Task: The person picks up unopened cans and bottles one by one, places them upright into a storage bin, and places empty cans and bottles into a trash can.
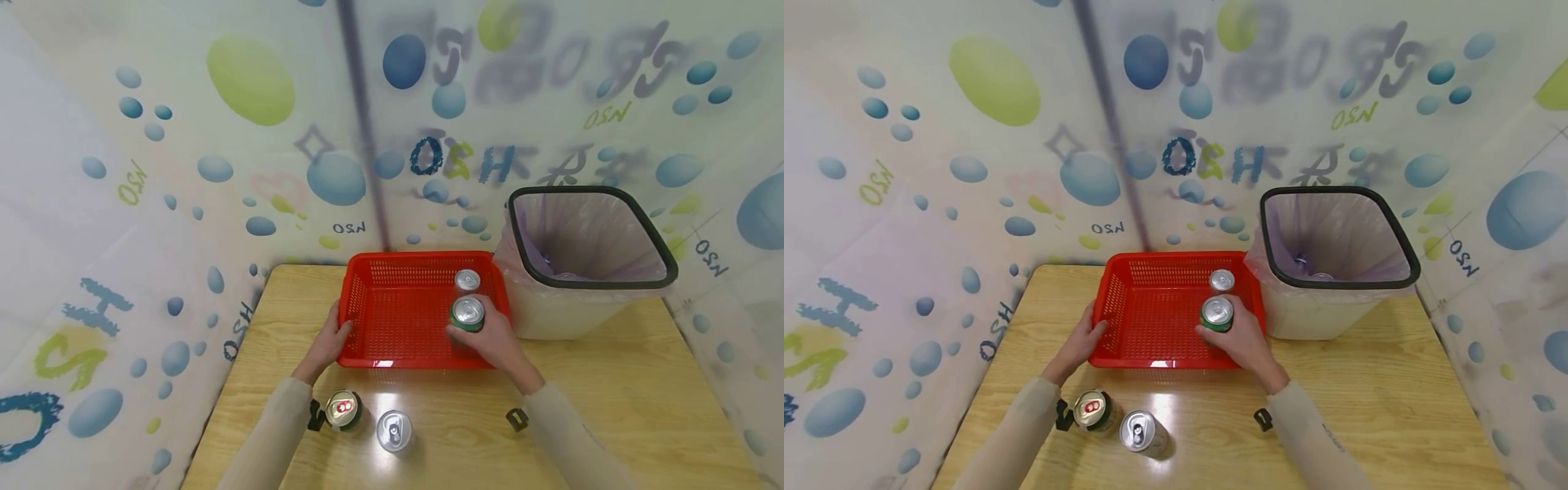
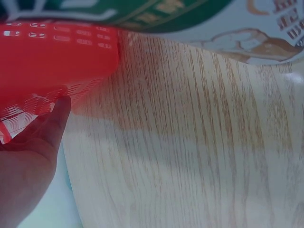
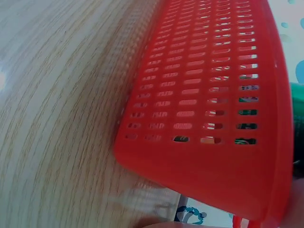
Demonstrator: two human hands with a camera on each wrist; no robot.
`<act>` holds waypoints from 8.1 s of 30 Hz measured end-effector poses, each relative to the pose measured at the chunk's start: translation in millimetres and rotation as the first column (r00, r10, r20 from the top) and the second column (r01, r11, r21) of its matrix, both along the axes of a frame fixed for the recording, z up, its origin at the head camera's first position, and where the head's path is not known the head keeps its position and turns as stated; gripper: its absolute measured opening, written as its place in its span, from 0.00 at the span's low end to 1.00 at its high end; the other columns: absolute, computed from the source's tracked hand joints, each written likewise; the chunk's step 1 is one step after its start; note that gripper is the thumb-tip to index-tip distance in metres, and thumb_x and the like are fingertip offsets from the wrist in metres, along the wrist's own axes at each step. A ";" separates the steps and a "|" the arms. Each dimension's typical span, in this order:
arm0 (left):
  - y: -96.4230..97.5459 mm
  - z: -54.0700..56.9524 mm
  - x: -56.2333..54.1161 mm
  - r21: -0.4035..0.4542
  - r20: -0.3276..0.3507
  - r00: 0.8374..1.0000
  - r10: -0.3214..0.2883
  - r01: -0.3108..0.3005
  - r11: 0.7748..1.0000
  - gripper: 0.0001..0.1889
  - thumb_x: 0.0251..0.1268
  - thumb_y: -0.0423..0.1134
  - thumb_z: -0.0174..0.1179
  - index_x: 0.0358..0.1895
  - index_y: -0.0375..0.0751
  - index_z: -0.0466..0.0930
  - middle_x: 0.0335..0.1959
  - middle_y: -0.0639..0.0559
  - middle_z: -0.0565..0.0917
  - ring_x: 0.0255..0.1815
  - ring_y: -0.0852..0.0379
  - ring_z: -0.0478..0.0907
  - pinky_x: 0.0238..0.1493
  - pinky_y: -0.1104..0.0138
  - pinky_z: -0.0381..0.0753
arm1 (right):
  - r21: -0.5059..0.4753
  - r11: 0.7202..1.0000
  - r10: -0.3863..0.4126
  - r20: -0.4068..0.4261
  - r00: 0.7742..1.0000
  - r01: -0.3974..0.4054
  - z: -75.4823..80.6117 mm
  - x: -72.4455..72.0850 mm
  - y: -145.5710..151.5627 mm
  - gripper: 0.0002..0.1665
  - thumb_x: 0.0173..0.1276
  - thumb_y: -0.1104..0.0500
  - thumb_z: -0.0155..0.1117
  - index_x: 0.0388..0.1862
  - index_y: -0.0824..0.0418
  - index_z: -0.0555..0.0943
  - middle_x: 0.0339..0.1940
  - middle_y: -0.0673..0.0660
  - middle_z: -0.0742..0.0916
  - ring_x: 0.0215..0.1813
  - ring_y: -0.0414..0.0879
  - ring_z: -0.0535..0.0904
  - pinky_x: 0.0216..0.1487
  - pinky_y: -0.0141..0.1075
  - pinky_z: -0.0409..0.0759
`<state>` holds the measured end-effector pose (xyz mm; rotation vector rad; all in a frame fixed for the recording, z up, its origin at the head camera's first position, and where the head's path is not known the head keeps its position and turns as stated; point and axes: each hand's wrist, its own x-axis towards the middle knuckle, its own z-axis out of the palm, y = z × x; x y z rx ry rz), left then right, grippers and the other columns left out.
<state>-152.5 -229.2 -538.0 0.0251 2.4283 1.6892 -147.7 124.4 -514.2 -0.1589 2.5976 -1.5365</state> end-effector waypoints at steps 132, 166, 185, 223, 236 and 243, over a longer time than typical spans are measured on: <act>-24.1 4.3 -2.5 0.034 0.156 0.984 -0.081 0.076 0.997 0.37 0.85 0.53 0.44 0.85 0.45 0.40 0.77 0.33 0.62 0.71 0.35 0.70 0.70 0.43 0.71 | 0.096 0.967 -0.231 -0.049 0.972 0.235 -42.3 44.0 49.3 0.22 0.84 0.53 0.49 0.46 0.71 0.82 0.31 0.58 0.81 0.35 0.50 0.73 0.36 0.40 0.74; -35.5 3.7 98.8 0.151 -0.706 0.706 0.057 0.071 0.986 0.26 0.85 0.38 0.32 0.68 0.18 0.67 0.60 0.31 0.79 0.65 0.50 0.77 0.64 0.66 0.75 | 0.109 0.979 -0.158 -0.121 0.980 0.172 -41.5 42.7 55.9 0.20 0.84 0.57 0.51 0.48 0.72 0.82 0.31 0.58 0.82 0.34 0.52 0.74 0.39 0.44 0.76; -17.6 -33.7 140.7 -0.026 -0.745 0.659 -0.099 0.119 0.993 0.40 0.75 0.60 0.57 0.67 0.22 0.71 0.63 0.35 0.80 0.67 0.52 0.75 0.69 0.69 0.69 | 0.109 0.980 -0.159 -0.063 0.985 0.165 -42.0 42.8 57.9 0.24 0.85 0.53 0.49 0.56 0.73 0.81 0.36 0.60 0.84 0.39 0.54 0.76 0.44 0.47 0.78; 10.1 -60.1 145.7 -0.080 -0.640 0.768 0.028 -0.103 0.991 0.37 0.40 0.24 0.80 0.60 0.33 0.76 0.52 0.44 0.82 0.56 0.64 0.78 0.62 0.80 0.70 | 0.126 0.980 -0.148 -0.077 0.986 0.157 -45.5 43.2 56.4 0.24 0.85 0.53 0.49 0.57 0.72 0.81 0.35 0.59 0.83 0.38 0.54 0.76 0.42 0.45 0.77; 10.4 -52.1 147.0 -0.036 -0.667 0.745 0.024 -0.064 0.997 0.36 0.37 0.19 0.78 0.57 0.30 0.76 0.51 0.43 0.82 0.56 0.62 0.78 0.63 0.78 0.71 | 0.117 0.981 -0.148 -0.060 0.987 0.154 -44.4 42.8 56.7 0.25 0.86 0.52 0.48 0.58 0.72 0.81 0.36 0.60 0.84 0.39 0.53 0.76 0.42 0.44 0.76; 8.0 -36.8 145.9 -0.035 -0.746 0.666 0.013 -0.058 0.998 0.30 0.60 0.42 0.76 0.56 0.25 0.75 0.52 0.39 0.81 0.59 0.58 0.77 0.65 0.75 0.71 | 0.121 0.981 -0.147 -0.063 0.987 0.154 -43.5 42.6 56.3 0.23 0.86 0.53 0.48 0.54 0.71 0.82 0.34 0.59 0.82 0.37 0.53 0.75 0.41 0.43 0.75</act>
